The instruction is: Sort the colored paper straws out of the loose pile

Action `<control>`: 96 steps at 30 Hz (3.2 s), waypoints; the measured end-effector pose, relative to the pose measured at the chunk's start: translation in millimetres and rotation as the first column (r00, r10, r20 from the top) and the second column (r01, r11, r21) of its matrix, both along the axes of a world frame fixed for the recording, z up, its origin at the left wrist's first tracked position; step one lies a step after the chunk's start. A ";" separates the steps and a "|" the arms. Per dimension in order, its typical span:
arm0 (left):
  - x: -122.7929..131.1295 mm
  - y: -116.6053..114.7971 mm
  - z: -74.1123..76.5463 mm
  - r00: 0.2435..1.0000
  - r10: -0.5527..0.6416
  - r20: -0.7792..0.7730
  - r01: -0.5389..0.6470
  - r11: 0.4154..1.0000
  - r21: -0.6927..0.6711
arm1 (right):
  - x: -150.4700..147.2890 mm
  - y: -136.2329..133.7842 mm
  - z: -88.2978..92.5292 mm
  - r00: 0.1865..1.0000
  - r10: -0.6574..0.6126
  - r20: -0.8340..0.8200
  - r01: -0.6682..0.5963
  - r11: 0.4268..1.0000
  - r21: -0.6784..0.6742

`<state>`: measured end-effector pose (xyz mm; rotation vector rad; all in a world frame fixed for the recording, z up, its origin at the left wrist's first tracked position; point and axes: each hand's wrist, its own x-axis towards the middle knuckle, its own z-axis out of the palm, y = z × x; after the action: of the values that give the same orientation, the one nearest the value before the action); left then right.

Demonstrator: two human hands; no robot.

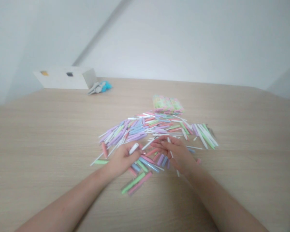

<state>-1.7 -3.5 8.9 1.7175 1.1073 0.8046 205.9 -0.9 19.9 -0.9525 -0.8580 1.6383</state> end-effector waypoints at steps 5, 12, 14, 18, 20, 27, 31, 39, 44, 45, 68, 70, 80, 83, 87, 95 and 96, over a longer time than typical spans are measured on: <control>-0.8 0.1 0.2 1.000 -0.018 0.004 0.018 1.000 0.008 | 1.8 0.2 -1.5 0.998 -0.026 0.058 0.021 0.997 0.073; -0.2 -1.8 3.4 1.000 -0.028 0.000 0.028 1.000 0.006 | 4.2 -1.2 0.9 0.973 -0.141 0.181 0.088 0.958 0.274; -0.4 -1.5 2.8 1.000 -0.031 0.003 0.031 1.000 0.006 | 4.1 -2.1 2.0 0.968 -0.152 0.199 0.085 0.948 0.308; -1.1 -1.0 0.4 0.998 -0.041 0.036 0.041 0.999 -0.010 | 3.6 -3.5 2.4 0.965 -0.129 0.229 0.044 0.938 0.344; -1.2 -1.2 -0.3 0.998 -0.037 0.048 0.038 0.999 -0.019 | 3.5 -4.1 2.4 0.960 -0.126 0.251 0.031 0.935 0.354; -0.5 -1.7 -0.3 0.999 -0.023 0.028 0.024 0.999 -0.024 | 3.8 -7.4 8.6 0.924 -0.133 0.360 -0.009 0.931 0.366; -0.7 -1.4 -2.7 0.999 -0.019 0.041 0.020 0.999 -0.027 | 3.4 -9.4 9.5 0.894 -0.116 0.432 -0.059 0.927 0.371; -0.1 -2.9 -0.6 1.000 -0.017 0.016 0.017 0.999 -0.030 | 0.6 -11.7 1.1 0.864 -0.089 0.495 -0.096 0.937 0.336; -0.3 -3.5 1.0 0.999 -0.048 0.011 0.048 0.999 -0.018 | -1.8 -14.1 4.6 0.867 -0.082 0.491 -0.087 0.946 0.312; -0.4 -3.3 0.8 0.998 -0.054 0.012 0.054 0.998 -0.012 | -2.2 -14.4 5.4 0.869 -0.078 0.489 -0.083 0.950 0.301; 1.8 -2.0 4.8 0.993 -0.119 0.004 0.118 0.988 0.104 | 2.5 -0.9 -0.8 0.951 -0.290 0.105 0.224 0.884 0.410; 2.3 -2.9 5.2 0.992 -0.120 -0.028 0.122 0.983 0.139 | 1.7 -2.1 -0.1 0.951 -0.278 0.133 0.200 0.884 0.423; 4.3 -7.5 10.2 0.972 -0.163 -0.171 0.187 0.973 0.134 | -4.9 -11.4 2.6 0.886 -0.197 0.419 -0.003 0.903 0.430; 4.5 -8.0 14.5 0.958 -0.170 -0.230 0.217 0.956 0.196 | -7.4 -15.4 2.4 0.851 -0.169 0.497 -0.051 0.916 0.399; 5.7 -8.6 17.9 0.943 -0.179 -0.280 0.248 0.940 0.233 | -10.2 -18.3 3.8 0.817 -0.159 0.554 -0.082 0.919 0.385; 6.3 -8.1 7.8 0.914 -0.190 -0.358 0.277 0.938 0.210 | -12.0 -16.6 0.1 0.823 -0.132 0.553 -0.106 0.920 0.377; 6.2 -8.1 7.1 0.909 -0.185 -0.372 0.276 0.939 0.207 | -12.0 -16.7 0.0 0.826 -0.129 0.549 -0.106 0.920 0.377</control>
<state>4.5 -11.7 16.0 2.2280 1.0304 0.5192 193.9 -17.6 19.9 -1.1626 -1.5196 1.0976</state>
